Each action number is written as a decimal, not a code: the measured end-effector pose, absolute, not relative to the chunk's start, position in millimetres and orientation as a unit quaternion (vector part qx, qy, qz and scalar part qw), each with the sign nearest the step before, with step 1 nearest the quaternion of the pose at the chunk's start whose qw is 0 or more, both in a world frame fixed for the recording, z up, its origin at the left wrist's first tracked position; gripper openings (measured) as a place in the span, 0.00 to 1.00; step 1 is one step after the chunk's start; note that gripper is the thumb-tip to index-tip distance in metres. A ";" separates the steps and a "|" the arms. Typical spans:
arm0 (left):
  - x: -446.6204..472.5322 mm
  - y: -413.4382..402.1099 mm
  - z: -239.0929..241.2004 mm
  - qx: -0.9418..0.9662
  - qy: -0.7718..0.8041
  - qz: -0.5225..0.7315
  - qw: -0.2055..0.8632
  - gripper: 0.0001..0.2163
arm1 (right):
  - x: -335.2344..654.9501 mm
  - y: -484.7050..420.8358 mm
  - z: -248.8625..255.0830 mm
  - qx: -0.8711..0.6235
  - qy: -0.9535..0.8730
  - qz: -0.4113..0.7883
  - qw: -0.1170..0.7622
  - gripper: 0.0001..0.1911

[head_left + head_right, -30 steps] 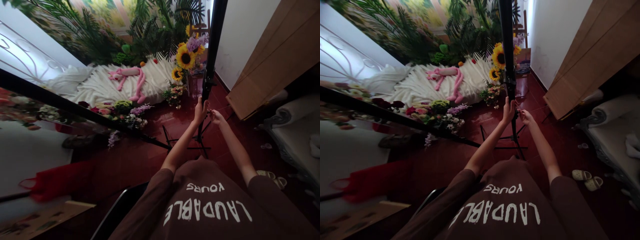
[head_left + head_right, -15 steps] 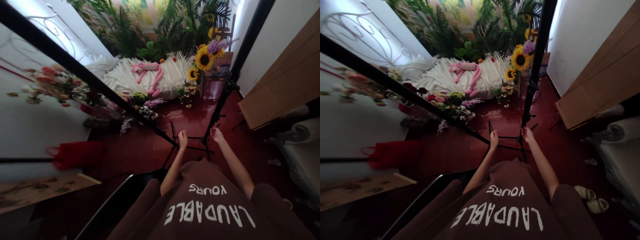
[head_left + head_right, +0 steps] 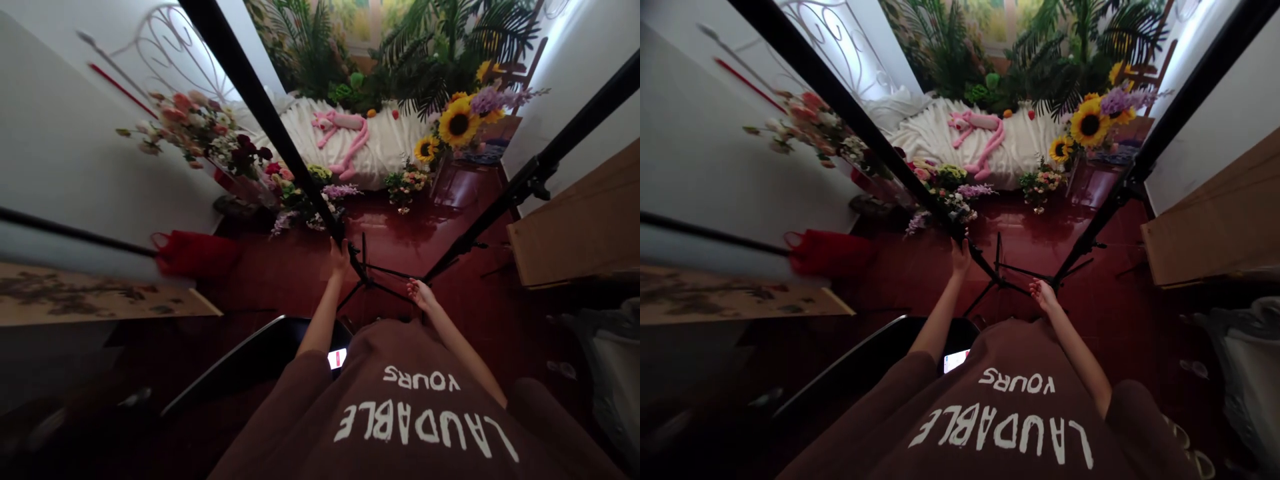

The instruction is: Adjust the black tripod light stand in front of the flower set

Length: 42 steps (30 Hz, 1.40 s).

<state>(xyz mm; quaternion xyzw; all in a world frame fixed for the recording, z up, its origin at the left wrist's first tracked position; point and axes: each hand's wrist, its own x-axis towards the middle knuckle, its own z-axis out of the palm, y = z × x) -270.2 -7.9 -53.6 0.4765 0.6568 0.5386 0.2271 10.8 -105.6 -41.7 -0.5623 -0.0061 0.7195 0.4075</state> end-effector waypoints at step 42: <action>-280.4 -5.3 -30.0 0.531 0.636 0.530 0.181 0.22 | -133.7 -23.3 11.0 -0.524 -0.620 0.490 0.318 0.07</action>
